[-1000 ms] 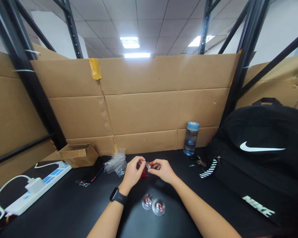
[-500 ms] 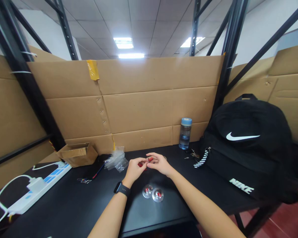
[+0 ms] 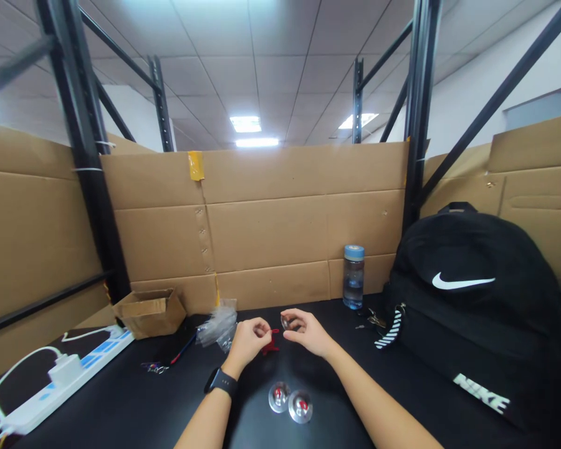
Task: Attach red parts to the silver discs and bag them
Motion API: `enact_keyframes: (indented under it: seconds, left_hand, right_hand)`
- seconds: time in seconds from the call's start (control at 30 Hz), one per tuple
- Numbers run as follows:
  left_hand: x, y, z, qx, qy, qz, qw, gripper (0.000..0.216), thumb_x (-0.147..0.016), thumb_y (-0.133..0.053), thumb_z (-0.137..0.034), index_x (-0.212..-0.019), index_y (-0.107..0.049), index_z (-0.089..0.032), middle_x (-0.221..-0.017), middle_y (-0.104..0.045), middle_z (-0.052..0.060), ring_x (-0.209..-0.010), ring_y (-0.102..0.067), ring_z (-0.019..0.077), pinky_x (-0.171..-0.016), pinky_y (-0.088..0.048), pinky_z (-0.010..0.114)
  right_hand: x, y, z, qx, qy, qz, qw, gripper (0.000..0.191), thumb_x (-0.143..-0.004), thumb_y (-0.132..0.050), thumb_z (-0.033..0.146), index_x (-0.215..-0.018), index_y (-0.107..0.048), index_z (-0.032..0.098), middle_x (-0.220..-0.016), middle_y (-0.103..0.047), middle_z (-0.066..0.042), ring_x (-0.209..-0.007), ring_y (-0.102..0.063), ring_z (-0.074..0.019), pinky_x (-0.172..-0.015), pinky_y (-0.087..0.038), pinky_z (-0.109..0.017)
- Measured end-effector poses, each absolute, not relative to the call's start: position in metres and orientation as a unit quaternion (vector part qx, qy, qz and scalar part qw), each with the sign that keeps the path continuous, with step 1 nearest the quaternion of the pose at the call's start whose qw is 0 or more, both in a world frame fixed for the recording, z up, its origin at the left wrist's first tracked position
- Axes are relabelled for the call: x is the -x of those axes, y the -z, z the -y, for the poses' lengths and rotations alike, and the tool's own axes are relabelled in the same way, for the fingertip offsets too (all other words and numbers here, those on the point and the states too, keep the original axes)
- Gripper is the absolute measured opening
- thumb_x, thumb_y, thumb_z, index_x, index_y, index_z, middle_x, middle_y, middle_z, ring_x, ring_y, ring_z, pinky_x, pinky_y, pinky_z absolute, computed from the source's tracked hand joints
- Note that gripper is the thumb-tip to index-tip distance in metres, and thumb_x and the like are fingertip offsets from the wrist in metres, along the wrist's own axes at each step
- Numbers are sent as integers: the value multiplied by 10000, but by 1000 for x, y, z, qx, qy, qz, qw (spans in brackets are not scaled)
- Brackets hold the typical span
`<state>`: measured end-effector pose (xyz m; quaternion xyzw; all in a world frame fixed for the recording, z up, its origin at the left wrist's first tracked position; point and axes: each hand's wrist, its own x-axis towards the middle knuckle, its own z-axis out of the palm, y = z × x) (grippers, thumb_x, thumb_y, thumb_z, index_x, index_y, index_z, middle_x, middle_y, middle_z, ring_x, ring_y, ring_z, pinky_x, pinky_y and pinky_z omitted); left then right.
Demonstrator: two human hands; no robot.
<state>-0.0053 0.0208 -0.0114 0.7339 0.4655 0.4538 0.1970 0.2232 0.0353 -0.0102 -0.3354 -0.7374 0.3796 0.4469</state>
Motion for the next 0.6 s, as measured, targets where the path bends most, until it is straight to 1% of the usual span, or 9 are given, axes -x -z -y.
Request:
enact_keyframes:
  seconds: [0.07,0.13,0.2,0.3,0.4,0.43,0.5,0.6]
  left_hand:
    - [11,11,-24,-750,-427,-475,175,142,-762,-611,-212,-792,-736,-152,-701,-744,29,-640,-679,153,-642,-497,238]
    - [14,14,-27,-774,-382,-482,152,158,-752,-611,-185,-808,-756,-160,-737,-753,26,-686,-673,153,-682,-490,244]
    - [15,18,-30,-794,-344,-480,147,151,-710,-631,-145,-778,-765,-164,-724,-746,16,-683,-654,148,-675,-473,238]
    - [14,22,-31,-809,-321,-468,156,112,-671,-679,-123,-738,-762,-158,-713,-733,9,-658,-632,136,-657,-456,226]
    - [15,17,-27,-812,-328,-459,154,83,-714,-721,-187,-772,-773,-158,-802,-732,28,-718,-629,137,-696,-457,233]
    - [16,14,-25,-817,-319,-450,170,106,-722,-749,-234,-794,-781,-162,-822,-729,29,-731,-625,138,-695,-453,233]
    - [18,8,-19,-836,-261,-415,248,258,-676,-841,-359,-859,-802,-181,-826,-726,19,-726,-615,137,-671,-439,228]
    - [19,4,-10,-845,-138,-359,372,540,-502,-941,-507,-949,-820,-230,-820,-738,-5,-712,-608,132,-662,-422,227]
  right_hand:
    - [-234,11,-42,374,-294,756,449,517,-739,-796,294,-1240,-699,217,-1159,-716,-101,-942,-676,-218,-824,-563,-361]
    - [-249,13,-50,412,-211,778,426,490,-736,-781,243,-1222,-728,210,-1141,-722,-106,-996,-675,-241,-938,-528,-399]
    - [-265,17,-59,430,-182,794,389,491,-739,-765,211,-1228,-739,218,-1178,-718,-104,-1088,-667,-255,-1017,-482,-402]
    - [-283,24,-68,442,-195,802,352,428,-706,-785,214,-1134,-785,213,-1134,-745,-90,-1048,-689,-251,-982,-493,-372]
    - [-292,27,-71,452,-206,799,339,410,-698,-799,263,-1107,-797,228,-1102,-767,-79,-1011,-703,-253,-947,-503,-366]
    - [-293,28,-71,454,-205,800,335,409,-705,-795,277,-1112,-797,235,-1108,-769,-78,-1018,-703,-257,-951,-500,-368]
    - [-294,28,-72,454,-201,805,324,401,-723,-779,294,-1120,-796,241,-1124,-769,-79,-1039,-701,-261,-964,-493,-368]
    - [-294,29,-73,456,-193,812,308,389,-726,-766,292,-1109,-800,234,-1126,-765,-85,-1034,-702,-262,-952,-498,-362]
